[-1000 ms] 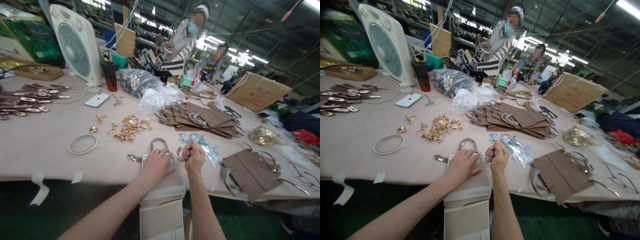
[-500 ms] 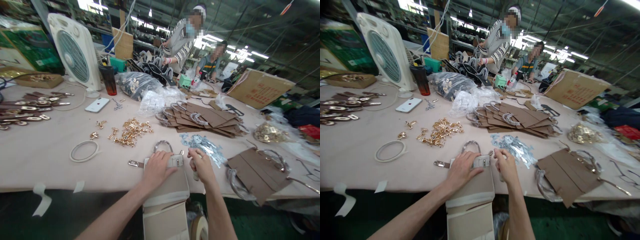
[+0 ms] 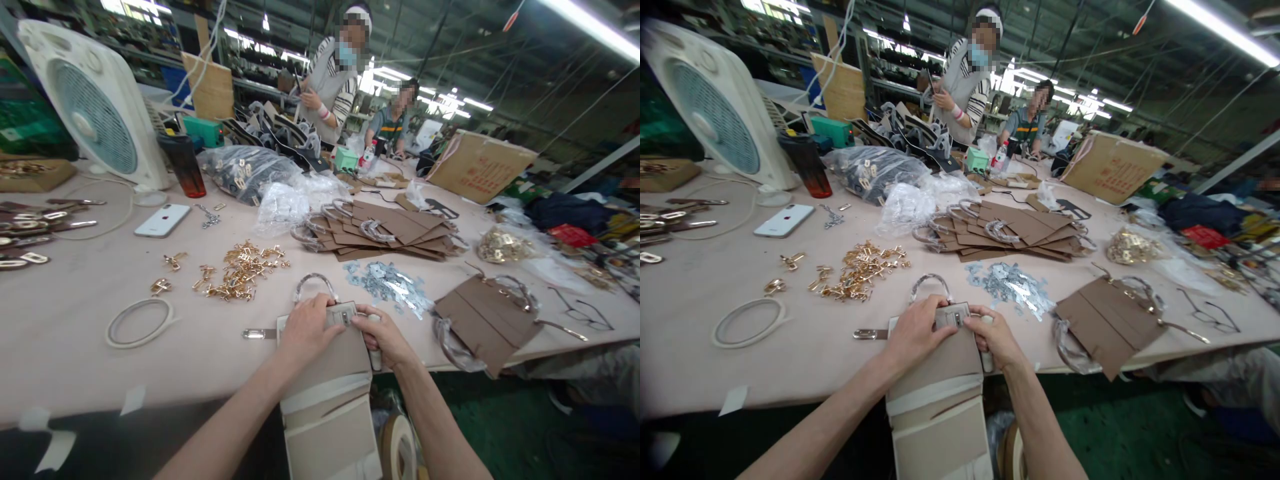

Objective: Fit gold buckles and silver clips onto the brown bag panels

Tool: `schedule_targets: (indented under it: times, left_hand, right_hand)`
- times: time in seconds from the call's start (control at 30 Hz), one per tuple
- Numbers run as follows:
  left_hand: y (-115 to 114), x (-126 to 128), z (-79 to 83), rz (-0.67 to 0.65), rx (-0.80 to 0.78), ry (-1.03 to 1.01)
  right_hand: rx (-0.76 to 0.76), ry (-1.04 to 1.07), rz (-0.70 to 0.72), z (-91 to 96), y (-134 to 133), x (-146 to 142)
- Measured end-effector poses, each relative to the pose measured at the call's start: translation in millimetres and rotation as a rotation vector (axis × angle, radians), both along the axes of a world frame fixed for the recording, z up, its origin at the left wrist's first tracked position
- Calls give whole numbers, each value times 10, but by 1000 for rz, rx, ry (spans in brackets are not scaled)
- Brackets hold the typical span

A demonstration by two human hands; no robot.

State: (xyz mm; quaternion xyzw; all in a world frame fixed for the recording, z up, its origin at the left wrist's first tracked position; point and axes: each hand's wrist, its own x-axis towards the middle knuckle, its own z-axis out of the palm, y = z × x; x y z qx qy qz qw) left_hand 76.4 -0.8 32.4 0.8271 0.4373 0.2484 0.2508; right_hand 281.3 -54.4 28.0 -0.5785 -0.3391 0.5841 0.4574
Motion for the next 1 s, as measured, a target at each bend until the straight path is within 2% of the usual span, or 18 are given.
schedule_targets:
  times: [0.2,0.37,0.6,0.83,0.93,1.0]
  left_hand:
    - [72,96,-77,-158,115,78]
    - [73,122,-114,-151,185,216]
    - [129,143,-70,-140,121,313]
    - [124,102,-39,-153,93,352]
    - [130,109,-41,-154,86,353]
    - [141,121,-21,-165,70,363]
  right_hand:
    - [6,-194,-77,-9,14,-5]
    - [-2,-264,-92,-65,70,-22]
    - [6,-408,-29,-105,104,-10]
    - [172,-842,5,-62,109,-54]
    - [192,-885,-10,-21,93,-51]
    - [237,-870,-72,30,85,-41]
